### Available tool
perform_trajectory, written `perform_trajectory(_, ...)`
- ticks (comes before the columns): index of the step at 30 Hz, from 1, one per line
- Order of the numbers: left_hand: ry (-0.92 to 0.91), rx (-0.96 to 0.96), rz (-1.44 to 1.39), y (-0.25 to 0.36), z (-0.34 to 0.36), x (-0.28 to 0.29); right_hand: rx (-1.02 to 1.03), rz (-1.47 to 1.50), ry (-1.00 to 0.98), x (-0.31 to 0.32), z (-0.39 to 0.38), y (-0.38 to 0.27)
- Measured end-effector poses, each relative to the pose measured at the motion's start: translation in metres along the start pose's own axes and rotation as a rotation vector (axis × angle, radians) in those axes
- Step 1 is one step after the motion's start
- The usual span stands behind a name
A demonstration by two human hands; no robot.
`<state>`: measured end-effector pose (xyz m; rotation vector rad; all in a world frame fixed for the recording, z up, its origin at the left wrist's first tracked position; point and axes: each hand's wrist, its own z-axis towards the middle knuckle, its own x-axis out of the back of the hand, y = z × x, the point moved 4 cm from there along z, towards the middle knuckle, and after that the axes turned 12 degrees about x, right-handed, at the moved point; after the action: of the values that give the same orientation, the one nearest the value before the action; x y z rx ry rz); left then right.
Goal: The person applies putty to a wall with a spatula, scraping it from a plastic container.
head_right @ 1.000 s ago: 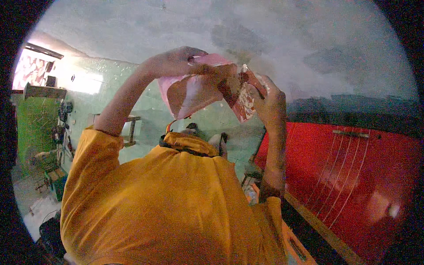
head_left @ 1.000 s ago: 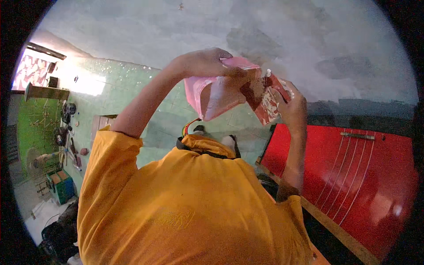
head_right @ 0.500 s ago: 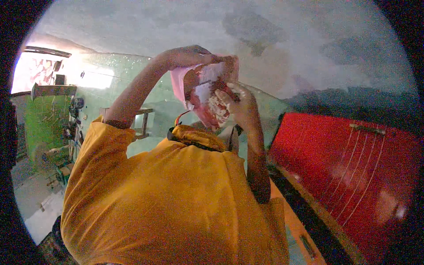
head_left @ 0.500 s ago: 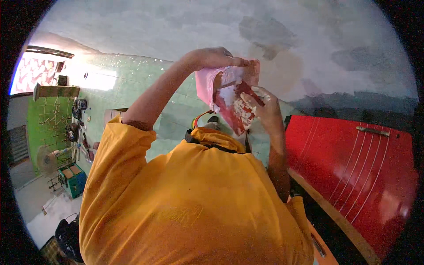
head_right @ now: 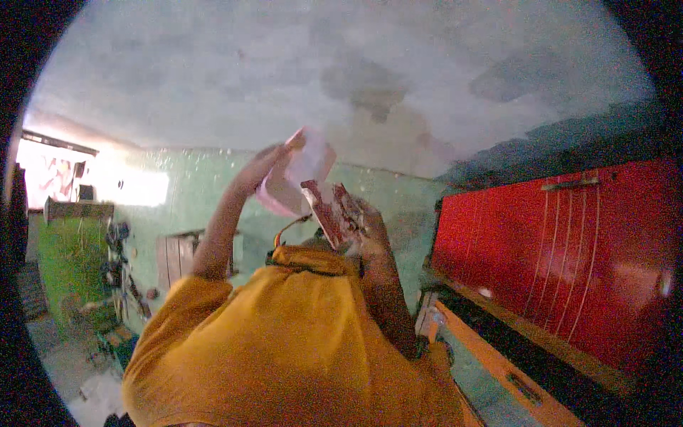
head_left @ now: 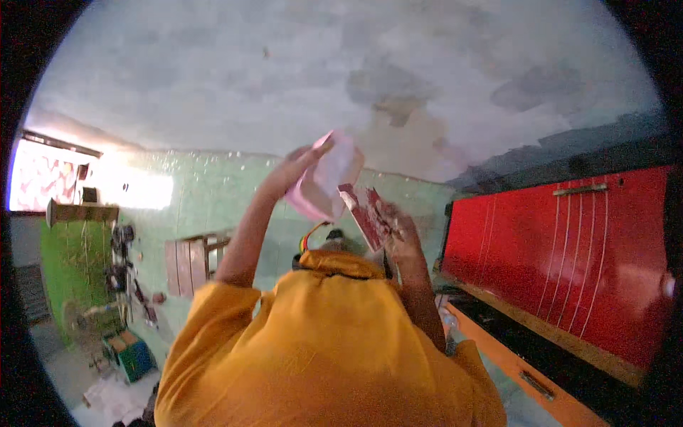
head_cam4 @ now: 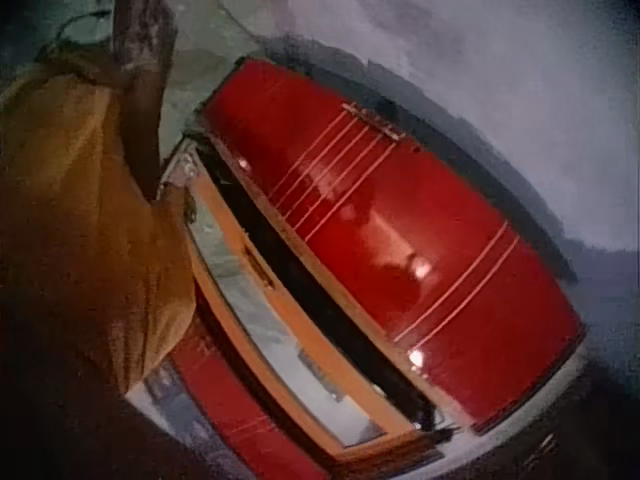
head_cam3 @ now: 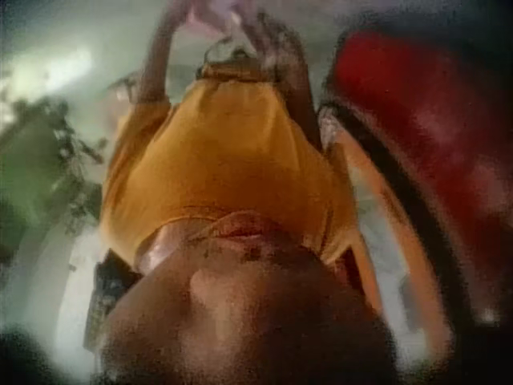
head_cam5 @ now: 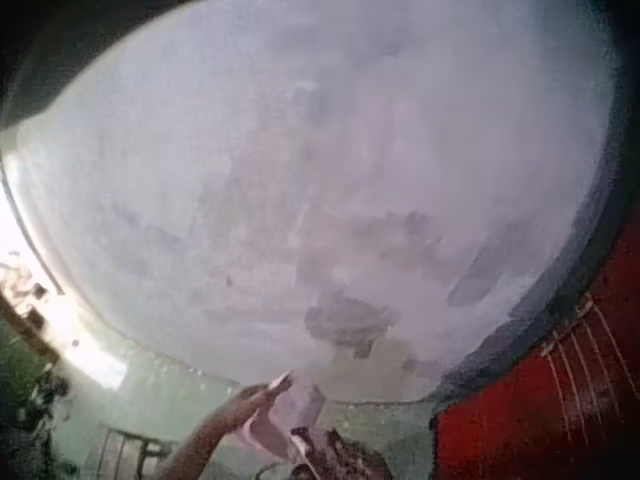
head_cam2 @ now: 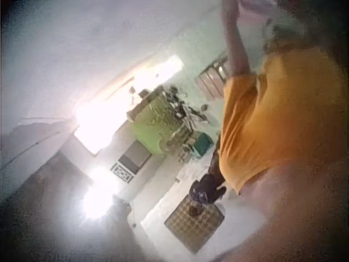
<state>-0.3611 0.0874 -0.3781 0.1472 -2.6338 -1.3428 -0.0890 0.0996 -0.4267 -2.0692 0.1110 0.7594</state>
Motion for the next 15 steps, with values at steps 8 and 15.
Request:
perform_trajectory(8,-0.152,-0.138,-0.470,-0.045,-0.044,-0.037,0.352,-0.027,-0.027,0.032,0.017,-0.069)
perform_trajectory(15,-0.170,-0.062,-0.591,-0.034,-0.071,-0.052,0.880,-0.263,0.140,0.000,0.088,-0.190)
